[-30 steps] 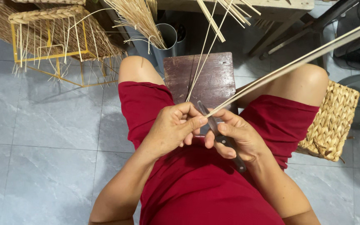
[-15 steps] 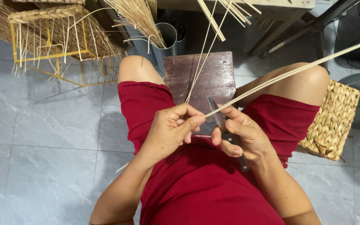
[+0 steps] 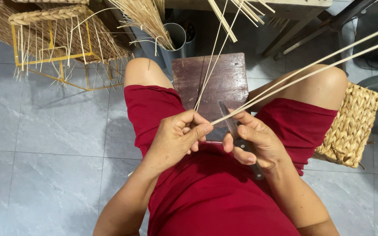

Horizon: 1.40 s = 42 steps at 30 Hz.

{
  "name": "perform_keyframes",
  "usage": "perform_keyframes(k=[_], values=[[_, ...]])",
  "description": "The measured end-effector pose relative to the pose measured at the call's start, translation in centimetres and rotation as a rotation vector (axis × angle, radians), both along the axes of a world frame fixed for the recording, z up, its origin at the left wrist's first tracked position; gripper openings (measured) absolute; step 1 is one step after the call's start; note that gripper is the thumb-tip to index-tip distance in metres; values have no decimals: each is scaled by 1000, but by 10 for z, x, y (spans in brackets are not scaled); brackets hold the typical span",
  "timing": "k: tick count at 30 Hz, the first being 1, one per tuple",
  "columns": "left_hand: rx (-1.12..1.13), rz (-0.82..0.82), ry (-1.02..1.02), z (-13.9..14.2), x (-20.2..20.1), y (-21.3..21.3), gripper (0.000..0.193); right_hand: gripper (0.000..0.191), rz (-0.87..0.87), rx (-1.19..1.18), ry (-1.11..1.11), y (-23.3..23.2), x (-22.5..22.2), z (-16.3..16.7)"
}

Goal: The person sits on a low stool with a wooden board on their lap and splits thin bamboo strips into narrower slats using a knife. They repeatedly select long bamboo strips from a bundle, hold them against the board, and shave or split them lengthwise, setting processed strips aside.

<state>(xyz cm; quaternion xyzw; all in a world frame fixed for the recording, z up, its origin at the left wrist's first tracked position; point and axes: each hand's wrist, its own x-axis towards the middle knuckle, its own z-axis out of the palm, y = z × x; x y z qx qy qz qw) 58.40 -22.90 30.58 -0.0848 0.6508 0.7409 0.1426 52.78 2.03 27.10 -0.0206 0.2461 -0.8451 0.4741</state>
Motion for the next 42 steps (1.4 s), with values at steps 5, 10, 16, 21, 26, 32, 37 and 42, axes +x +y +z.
perform_keyframes(k=[5, 10, 16, 21, 26, 32, 37, 42], values=[[72, 27, 95, -4, -2, 5, 15, 38, 41, -39, -38, -2, 0, -1], [41, 12, 100, 2, -3, 6, 16, 39, 81, -50, -69, -16, 9, -3], [28, -40, 15, 6, -5, -2, 15, 39, -8, -18, -24, -4, 5, 2], [71, 17, 113, -2, 2, 1, 15, 40, 43, -68, -2, 2, 0, 0], [23, 33, 136, -1, 3, 4, 13, 39, 56, -92, -27, 2, 0, -1], [-59, 45, 133, 8, 4, 5, 13, 43, 86, -8, -61, -7, 7, -5], [-44, 17, 97, 11, -4, 3, 14, 35, 52, 28, -14, -9, 6, -6], [-65, -10, 37, 9, -1, -7, 15, 34, -4, 12, 12, 1, -1, 1]])
